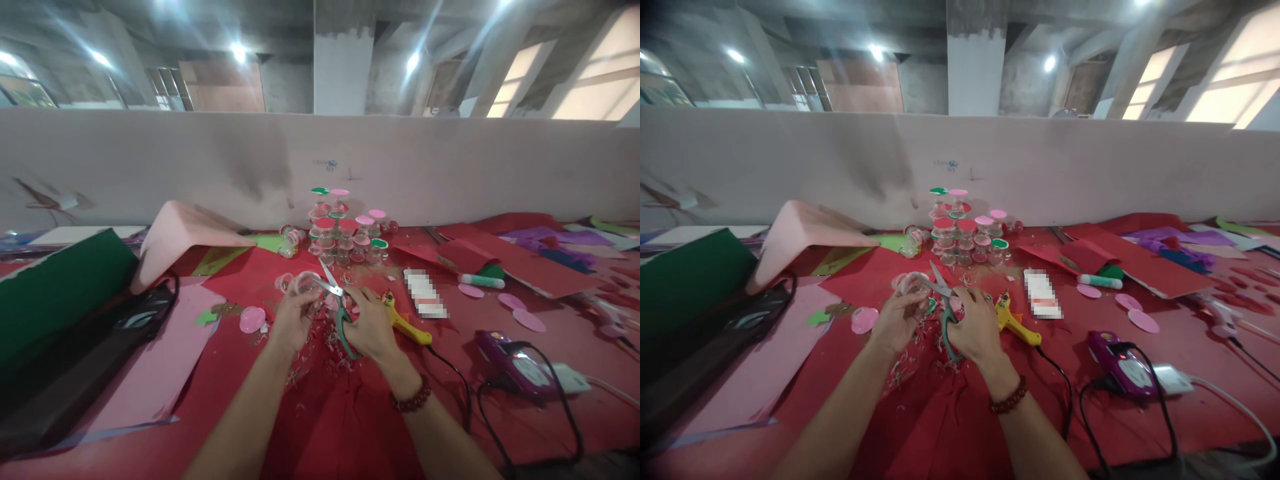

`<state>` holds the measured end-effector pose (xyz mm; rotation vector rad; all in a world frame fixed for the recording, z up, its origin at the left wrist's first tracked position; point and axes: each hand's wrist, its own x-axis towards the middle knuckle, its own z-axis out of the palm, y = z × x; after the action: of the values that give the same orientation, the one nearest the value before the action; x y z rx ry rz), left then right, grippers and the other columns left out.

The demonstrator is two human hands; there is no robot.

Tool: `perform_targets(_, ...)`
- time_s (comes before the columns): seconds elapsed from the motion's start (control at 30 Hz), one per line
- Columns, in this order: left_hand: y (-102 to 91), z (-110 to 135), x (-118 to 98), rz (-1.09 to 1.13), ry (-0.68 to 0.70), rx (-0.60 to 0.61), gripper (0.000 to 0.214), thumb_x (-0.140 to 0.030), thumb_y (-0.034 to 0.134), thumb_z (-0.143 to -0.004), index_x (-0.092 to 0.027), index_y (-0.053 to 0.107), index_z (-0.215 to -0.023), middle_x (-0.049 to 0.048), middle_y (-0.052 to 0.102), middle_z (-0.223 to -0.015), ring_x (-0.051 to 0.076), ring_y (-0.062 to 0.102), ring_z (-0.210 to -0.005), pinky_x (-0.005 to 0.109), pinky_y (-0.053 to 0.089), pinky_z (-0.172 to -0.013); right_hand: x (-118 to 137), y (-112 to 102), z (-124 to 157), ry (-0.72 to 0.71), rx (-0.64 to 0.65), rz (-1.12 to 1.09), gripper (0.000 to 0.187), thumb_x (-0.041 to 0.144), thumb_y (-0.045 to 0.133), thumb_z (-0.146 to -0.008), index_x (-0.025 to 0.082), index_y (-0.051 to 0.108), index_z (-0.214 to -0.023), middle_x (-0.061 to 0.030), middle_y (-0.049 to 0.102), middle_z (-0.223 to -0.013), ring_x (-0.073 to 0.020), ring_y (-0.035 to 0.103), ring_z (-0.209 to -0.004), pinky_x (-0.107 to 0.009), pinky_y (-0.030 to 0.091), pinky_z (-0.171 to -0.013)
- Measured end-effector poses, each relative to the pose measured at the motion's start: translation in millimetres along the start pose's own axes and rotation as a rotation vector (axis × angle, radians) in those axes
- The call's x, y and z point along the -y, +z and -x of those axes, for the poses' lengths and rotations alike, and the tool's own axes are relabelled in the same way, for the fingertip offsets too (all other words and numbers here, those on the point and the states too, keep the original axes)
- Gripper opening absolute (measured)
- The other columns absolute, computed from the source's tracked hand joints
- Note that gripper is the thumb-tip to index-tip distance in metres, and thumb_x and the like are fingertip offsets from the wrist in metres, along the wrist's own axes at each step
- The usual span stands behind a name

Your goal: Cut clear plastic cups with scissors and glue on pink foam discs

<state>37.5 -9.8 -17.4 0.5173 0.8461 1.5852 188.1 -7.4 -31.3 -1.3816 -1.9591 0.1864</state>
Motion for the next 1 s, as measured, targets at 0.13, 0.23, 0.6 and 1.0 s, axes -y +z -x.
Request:
perform_targets(0.13, -0.4, -1.9, -0.1, -0.013, 0.033, 0.021, 0.035, -0.005, 0.072, -0.057, -0.017, 0.059, -0.088, -0.0055, 0.058, -0.068, 0.001, 0.047, -0.048, 0.012, 0.041, -0.047, -3.9, 3.0, -0.4, 0.005, 0.019, 0.064, 0.045, 0.019, 0.059, -0.069, 0.026, 0.063, -0.113, -0.0054, 0.066, -0.098, -0.0213, 0.060, -0.089, -0.029, 0.043, -0.080)
perform_targets(0.23, -0.9, -3.4, 0.3, 0.006, 0.063, 0.007, 0.038, -0.006, 0.072, -0.057, -0.017, 0.060, -0.091, -0.0063, 0.058, -0.067, 0.001, 0.047, -0.047, 0.011, 0.041, -0.047, -6.9, 5.2, -0.6, 0.026, 0.051, 0.051, 0.043, 0.017, 0.057, -0.072, 0.027, 0.063, -0.114, -0.0046, 0.067, -0.098, -0.0196, 0.061, -0.087, -0.026, 0.043, -0.078)
perform_targets(0.6, -1.8, -6.0, 0.5, 0.078, 0.031, -0.122, 0.025, -0.002, 0.066, -0.057, -0.015, 0.059, -0.077, -0.0046, 0.060, -0.060, 0.003, 0.051, -0.047, 0.011, 0.046, -0.049, -6.8, 8.2, 2.7, 0.023, 0.120, -0.135, 0.029, 0.021, 0.052, -0.079, 0.025, 0.069, -0.103, -0.0015, 0.071, -0.080, -0.0165, 0.063, -0.070, -0.023, 0.042, -0.065)
perform_targets(1.0, -3.1, -7.4, -3.7, 0.183, -0.006, -0.076, 0.022, 0.001, 0.064, -0.056, -0.014, 0.052, -0.065, -0.0058, 0.054, -0.054, 0.003, 0.047, -0.043, 0.012, 0.043, -0.044, -5.9, 3.9, -4.8, 0.168, 0.149, -0.563, 0.041, 0.041, 0.062, -0.073, 0.015, 0.067, -0.104, -0.0033, 0.067, -0.079, -0.0186, 0.060, -0.071, -0.028, 0.048, -0.065)
